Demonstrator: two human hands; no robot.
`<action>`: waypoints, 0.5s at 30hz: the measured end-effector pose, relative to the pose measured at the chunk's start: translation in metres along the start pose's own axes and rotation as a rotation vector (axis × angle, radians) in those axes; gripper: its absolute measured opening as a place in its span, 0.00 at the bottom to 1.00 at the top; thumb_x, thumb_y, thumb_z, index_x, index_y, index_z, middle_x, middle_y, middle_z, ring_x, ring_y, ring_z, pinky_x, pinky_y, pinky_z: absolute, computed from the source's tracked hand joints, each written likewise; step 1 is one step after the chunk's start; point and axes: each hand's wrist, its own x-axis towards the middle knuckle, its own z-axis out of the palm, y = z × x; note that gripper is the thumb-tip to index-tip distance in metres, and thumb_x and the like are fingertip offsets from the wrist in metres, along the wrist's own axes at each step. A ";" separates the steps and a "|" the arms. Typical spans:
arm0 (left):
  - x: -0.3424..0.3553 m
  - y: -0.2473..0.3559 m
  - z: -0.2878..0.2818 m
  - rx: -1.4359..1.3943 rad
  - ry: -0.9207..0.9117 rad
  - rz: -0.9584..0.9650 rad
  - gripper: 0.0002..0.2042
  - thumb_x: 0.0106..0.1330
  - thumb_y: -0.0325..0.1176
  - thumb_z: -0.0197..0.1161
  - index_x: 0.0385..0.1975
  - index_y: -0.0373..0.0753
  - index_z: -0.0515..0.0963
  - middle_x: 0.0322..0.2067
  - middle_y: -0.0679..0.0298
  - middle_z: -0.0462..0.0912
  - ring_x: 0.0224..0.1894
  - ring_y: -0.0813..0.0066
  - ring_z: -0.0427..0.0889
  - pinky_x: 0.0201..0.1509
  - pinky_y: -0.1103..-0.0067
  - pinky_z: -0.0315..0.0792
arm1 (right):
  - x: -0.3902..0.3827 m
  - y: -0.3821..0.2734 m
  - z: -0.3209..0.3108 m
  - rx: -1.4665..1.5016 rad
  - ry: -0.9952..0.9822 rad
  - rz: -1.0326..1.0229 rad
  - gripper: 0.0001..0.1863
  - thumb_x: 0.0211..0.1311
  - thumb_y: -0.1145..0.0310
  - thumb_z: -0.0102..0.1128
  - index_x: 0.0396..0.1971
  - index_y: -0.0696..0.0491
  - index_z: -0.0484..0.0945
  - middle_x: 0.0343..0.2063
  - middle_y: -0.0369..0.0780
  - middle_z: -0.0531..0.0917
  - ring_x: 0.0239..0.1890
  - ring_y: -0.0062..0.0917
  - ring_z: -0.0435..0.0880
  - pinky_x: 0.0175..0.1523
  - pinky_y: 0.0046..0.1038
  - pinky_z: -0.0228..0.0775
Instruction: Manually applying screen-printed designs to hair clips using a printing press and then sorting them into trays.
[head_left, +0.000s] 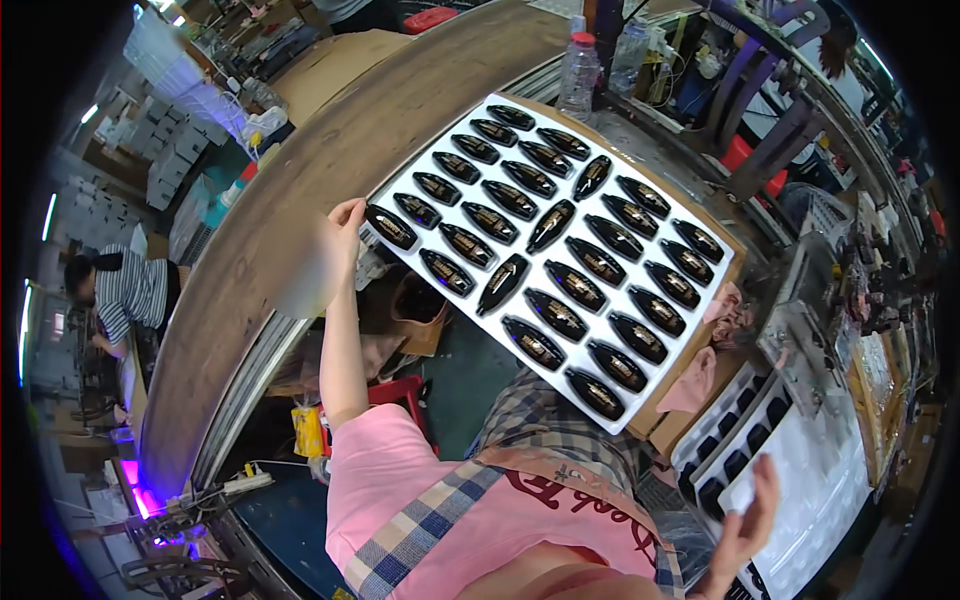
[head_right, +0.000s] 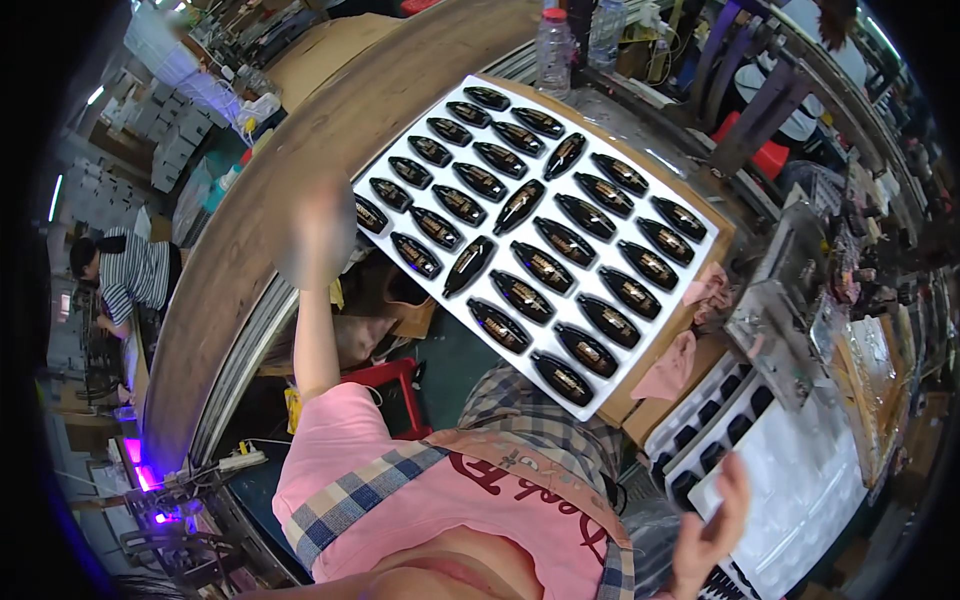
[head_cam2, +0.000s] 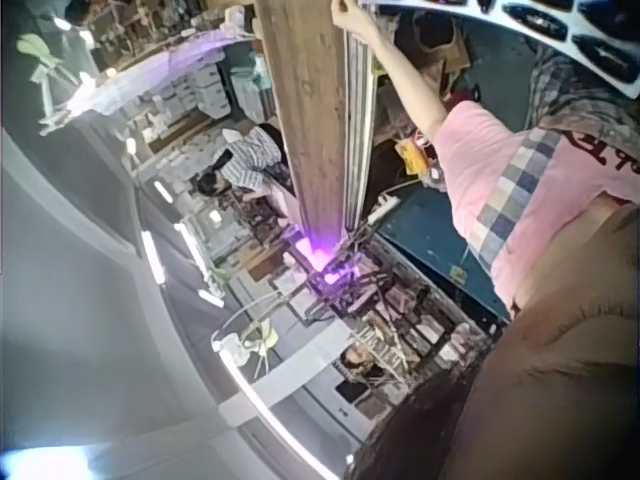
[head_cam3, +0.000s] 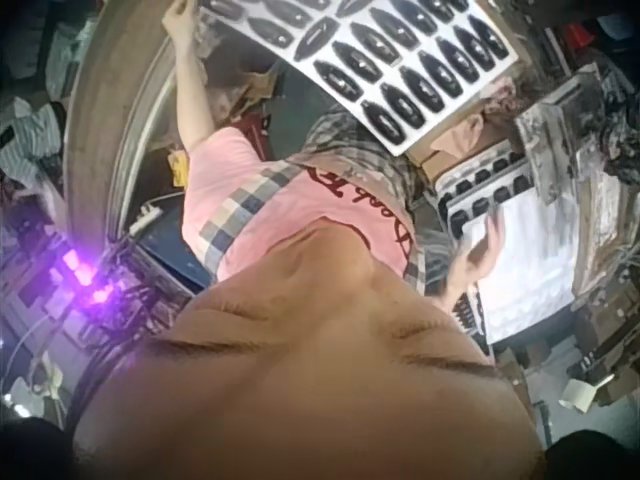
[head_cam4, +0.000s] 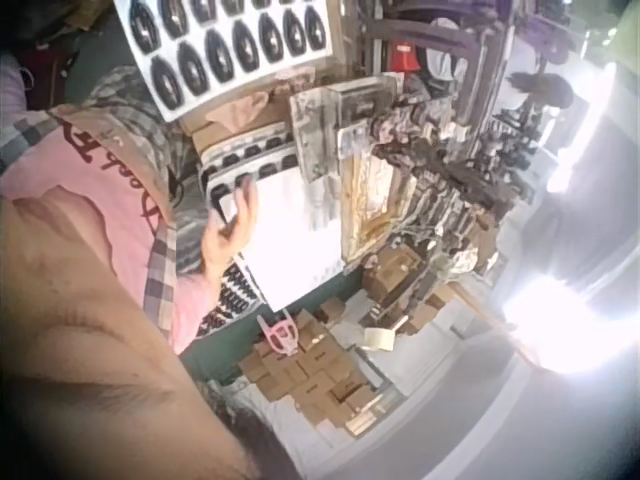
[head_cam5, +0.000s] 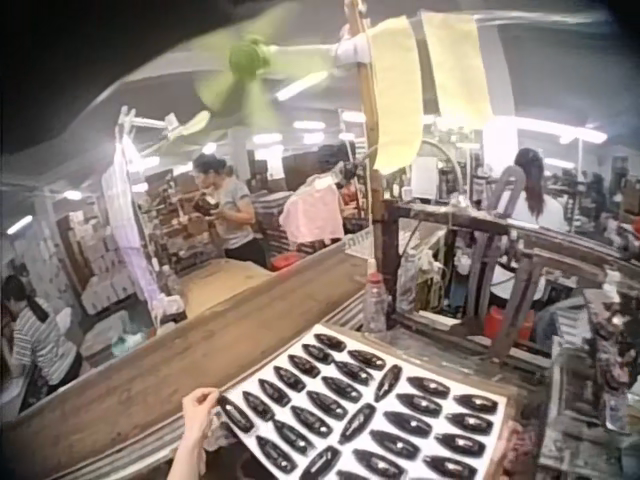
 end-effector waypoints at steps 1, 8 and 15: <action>0.000 -0.008 -0.008 -0.010 0.014 -0.025 0.08 0.56 0.30 0.58 0.31 0.32 0.77 0.26 0.64 0.79 0.28 0.81 0.75 0.34 0.85 0.70 | -0.007 0.000 0.017 0.151 -0.066 0.044 0.22 0.50 0.69 0.52 0.46 0.62 0.66 0.52 0.51 0.64 0.56 0.40 0.62 0.59 0.38 0.52; 0.019 -0.035 0.001 -0.009 -0.031 -0.108 0.10 0.54 0.32 0.61 0.30 0.32 0.78 0.25 0.64 0.79 0.26 0.82 0.75 0.34 0.85 0.69 | -0.026 0.037 0.114 0.777 -0.147 0.610 0.11 0.62 0.72 0.43 0.42 0.60 0.65 0.38 0.44 0.74 0.39 0.25 0.75 0.44 0.24 0.67; 0.020 -0.071 0.002 0.244 -0.059 0.026 0.10 0.52 0.32 0.61 0.31 0.32 0.79 0.30 0.64 0.80 0.35 0.79 0.75 0.43 0.84 0.65 | -0.056 0.082 0.142 0.804 -0.024 0.853 0.16 0.64 0.67 0.41 0.48 0.58 0.59 0.37 0.44 0.74 0.37 0.24 0.75 0.38 0.20 0.69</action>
